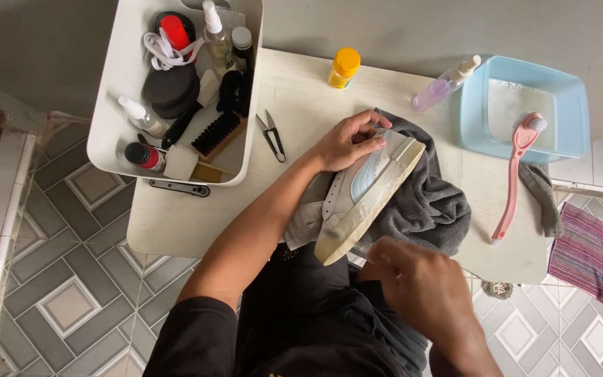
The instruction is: A person is cleaning a white shoe by applying a cleaning agent and wiping it with a cloth at a workstation.
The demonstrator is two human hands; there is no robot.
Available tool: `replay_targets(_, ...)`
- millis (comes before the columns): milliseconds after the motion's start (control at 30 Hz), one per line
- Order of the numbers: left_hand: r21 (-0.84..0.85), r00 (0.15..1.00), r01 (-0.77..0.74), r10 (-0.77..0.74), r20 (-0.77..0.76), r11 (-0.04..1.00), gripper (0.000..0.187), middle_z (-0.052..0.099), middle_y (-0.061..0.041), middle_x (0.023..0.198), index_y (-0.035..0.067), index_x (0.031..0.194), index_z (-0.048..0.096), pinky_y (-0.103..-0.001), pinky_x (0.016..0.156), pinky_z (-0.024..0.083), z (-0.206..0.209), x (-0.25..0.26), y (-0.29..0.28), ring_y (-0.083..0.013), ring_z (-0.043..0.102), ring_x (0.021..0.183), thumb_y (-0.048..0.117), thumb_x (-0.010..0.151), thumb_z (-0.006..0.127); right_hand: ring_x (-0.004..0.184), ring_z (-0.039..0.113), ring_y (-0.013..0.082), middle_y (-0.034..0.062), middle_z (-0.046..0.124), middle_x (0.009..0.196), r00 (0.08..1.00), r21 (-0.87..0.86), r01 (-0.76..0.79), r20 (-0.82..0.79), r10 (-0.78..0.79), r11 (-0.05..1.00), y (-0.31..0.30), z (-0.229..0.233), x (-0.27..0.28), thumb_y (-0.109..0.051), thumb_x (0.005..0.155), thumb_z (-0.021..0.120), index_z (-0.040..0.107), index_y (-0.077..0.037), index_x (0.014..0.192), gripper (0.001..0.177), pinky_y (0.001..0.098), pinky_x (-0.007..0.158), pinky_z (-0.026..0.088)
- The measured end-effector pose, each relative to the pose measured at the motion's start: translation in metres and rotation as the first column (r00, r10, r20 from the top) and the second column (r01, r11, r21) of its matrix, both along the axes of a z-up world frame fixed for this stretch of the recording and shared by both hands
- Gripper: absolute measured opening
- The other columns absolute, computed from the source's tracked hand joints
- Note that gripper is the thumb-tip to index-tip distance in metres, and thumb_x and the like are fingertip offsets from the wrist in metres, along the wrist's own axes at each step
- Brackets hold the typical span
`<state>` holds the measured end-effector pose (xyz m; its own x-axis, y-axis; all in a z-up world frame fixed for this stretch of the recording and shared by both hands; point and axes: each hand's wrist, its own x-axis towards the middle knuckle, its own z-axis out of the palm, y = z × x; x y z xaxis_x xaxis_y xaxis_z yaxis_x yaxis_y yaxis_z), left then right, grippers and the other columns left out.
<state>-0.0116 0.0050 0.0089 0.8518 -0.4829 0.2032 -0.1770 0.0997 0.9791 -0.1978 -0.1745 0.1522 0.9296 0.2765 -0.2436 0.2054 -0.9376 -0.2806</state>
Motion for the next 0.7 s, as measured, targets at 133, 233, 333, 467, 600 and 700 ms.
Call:
replay_targets(133,-0.017,1.000,0.004,-0.004,0.000,1.000,0.035,0.058,0.001,0.076,0.011,0.123,0.057,-0.027,0.076,0.044,0.000,0.000,0.000,-0.0103,0.053,0.072,0.034,0.097,0.061,0.049,0.063,0.0321,-0.0023,0.072,0.068,0.955,0.012,-0.291,0.057,0.290,0.957,-0.004,-0.013,-0.004,-0.032,0.097,0.058,0.066,-0.025,0.082,0.019,0.0480,0.041,0.046)
replay_targets(233,0.000,1.000,-0.013,0.013,0.008,1.000,0.035,0.062,0.000,0.078,0.012,0.122,0.056,-0.028,0.076,0.045,0.001,-0.001,0.000,-0.0115,0.057,0.075,0.036,0.097,0.060,0.058,0.073,0.0181,-0.0127,0.080,0.084,0.980,-0.021,0.031,0.197,-0.026,0.999,-0.006,0.001,0.004,-0.034,0.097,0.063,0.072,-0.029,0.093,0.011,0.0427,0.049,0.054)
replay_targets(333,-0.009,1.000,0.006,-0.006,0.002,1.000,0.036,0.061,0.000,0.077,0.012,0.122,0.056,-0.027,0.076,0.045,0.002,0.000,0.000,-0.0111,0.056,0.074,0.037,0.096,0.061,0.056,0.076,0.0175,-0.0153,0.084,0.081,0.994,0.174,-0.105,-0.005,0.107,0.979,-0.005,0.000,0.002,-0.020,0.089,0.060,0.075,-0.029,0.079,0.020,0.0400,0.047,0.055)
replay_targets(467,0.028,1.000,-0.016,0.015,0.024,0.999,0.035,0.062,0.000,0.078,0.013,0.122,0.057,-0.028,0.077,0.046,0.004,0.000,0.000,-0.0120,0.058,0.075,0.038,0.097,0.060,0.058,0.070,0.0185,-0.0075,0.077,0.077,0.990,0.140,0.092,0.096,-0.106,0.986,-0.016,-0.010,0.012,-0.025,0.092,0.064,0.074,-0.026,0.087,0.010,0.0408,0.055,0.053)
replay_targets(600,0.035,1.000,-0.013,0.012,0.024,0.999,0.036,0.066,-0.001,0.081,0.013,0.122,0.056,-0.029,0.079,0.047,0.002,0.000,-0.001,-0.0128,0.062,0.080,0.038,0.097,0.060,0.061,0.077,0.0100,-0.0116,0.085,0.076,0.969,0.416,-0.137,-0.132,0.208,0.899,-0.013,-0.001,0.018,-0.030,0.094,0.063,0.078,-0.022,0.081,0.022,0.0274,0.056,0.054)
replay_targets(700,-0.112,0.999,0.024,-0.027,-0.029,0.993,0.032,0.062,-0.006,0.078,0.008,0.127,0.056,-0.024,0.063,0.044,-0.012,0.006,-0.003,-0.0090,0.051,0.065,0.024,0.101,0.066,0.044,0.059,0.0339,0.0092,0.057,0.046,0.978,0.328,0.156,0.080,-0.191,0.932,-0.022,-0.027,0.029,-0.020,0.092,0.064,0.077,-0.019,0.086,0.015,0.0480,0.051,0.049)
